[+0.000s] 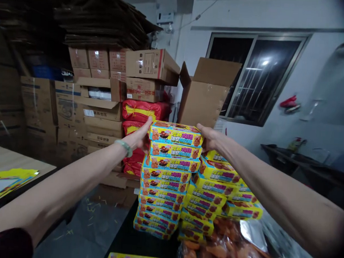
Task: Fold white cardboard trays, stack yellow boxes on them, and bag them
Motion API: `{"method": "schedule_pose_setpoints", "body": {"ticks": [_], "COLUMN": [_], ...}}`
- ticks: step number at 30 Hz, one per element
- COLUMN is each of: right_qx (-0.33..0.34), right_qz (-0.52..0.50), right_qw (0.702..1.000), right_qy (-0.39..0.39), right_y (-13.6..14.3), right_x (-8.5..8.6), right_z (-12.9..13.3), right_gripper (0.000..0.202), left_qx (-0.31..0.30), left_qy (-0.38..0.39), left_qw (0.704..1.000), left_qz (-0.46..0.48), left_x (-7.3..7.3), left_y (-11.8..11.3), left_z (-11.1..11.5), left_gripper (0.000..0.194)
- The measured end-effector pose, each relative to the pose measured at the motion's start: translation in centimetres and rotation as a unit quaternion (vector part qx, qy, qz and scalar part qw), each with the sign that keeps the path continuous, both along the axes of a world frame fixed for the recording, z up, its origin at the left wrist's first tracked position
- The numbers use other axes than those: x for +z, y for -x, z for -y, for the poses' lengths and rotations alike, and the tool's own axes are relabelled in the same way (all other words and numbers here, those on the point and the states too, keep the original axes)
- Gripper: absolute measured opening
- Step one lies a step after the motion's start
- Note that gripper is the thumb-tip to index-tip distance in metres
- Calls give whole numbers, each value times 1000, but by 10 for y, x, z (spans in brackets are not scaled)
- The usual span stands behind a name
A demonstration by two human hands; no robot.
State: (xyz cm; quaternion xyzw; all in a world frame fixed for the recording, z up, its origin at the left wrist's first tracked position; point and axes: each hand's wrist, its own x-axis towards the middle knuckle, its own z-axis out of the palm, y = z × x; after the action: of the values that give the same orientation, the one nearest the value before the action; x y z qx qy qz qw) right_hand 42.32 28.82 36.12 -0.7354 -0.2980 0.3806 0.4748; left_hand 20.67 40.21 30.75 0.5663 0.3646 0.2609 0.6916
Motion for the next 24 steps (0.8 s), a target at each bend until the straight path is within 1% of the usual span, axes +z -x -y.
{"method": "schedule_pose_setpoints", "body": {"ticks": [1, 3, 6, 8, 10, 13, 14, 16, 18, 20, 21, 22, 23, 24], "right_qx": [7, 10, 41, 76, 101, 109, 106, 98, 91, 93, 95, 97, 95, 89], "right_qz": [-16, -46, -71, -74, -69, -62, -62, -70, -75, -65, -53, -40, -34, -37], "right_qw": [999, 997, 994, 992, 991, 992, 992, 990, 983, 972, 968, 967, 967, 968], "right_qy": [30, 61, 77, 75, 57, 8, -14, -69, -141, -205, -226, -234, -234, -232], "right_y": [1, 1, -4, -8, -10, -4, 2, 18, 37, 57, 65, 72, 77, 82], "right_x": [-3, -11, -18, -21, -24, -24, -21, -14, -5, -2, -5, -12, -23, -38], "right_z": [-4, -7, -4, -2, 2, 18, 28, 55, 90, 130, 149, 168, 186, 203], "right_gripper": [44, 46, 51, 55, 56, 54, 54, 49, 42, 35, 35, 34, 33, 30], "left_qx": [-12, -15, -34, -40, -43, -35, -32, -32, -45, -60, -58, -49, -34, -13], "left_qy": [23, 76, 99, 91, 71, 23, 0, -57, -120, -166, -179, -185, -183, -171], "left_qw": [1000, 997, 994, 995, 996, 996, 995, 989, 974, 960, 955, 952, 951, 953], "left_qz": [-8, -23, -10, 11, 38, 79, 94, 136, 184, 216, 228, 239, 247, 249], "left_x": [-1, -5, -10, -13, -15, -11, -7, 4, 18, 26, 26, 21, 12, -2], "left_y": [-5, -7, 1, 6, 9, 9, 10, 15, 24, 37, 44, 52, 59, 66], "left_z": [1, 3, 5, 7, 10, 27, 37, 66, 103, 143, 162, 180, 195, 209], "left_gripper": [95, 90, 87, 86, 83, 80, 79, 75, 66, 57, 54, 50, 46, 40]}}
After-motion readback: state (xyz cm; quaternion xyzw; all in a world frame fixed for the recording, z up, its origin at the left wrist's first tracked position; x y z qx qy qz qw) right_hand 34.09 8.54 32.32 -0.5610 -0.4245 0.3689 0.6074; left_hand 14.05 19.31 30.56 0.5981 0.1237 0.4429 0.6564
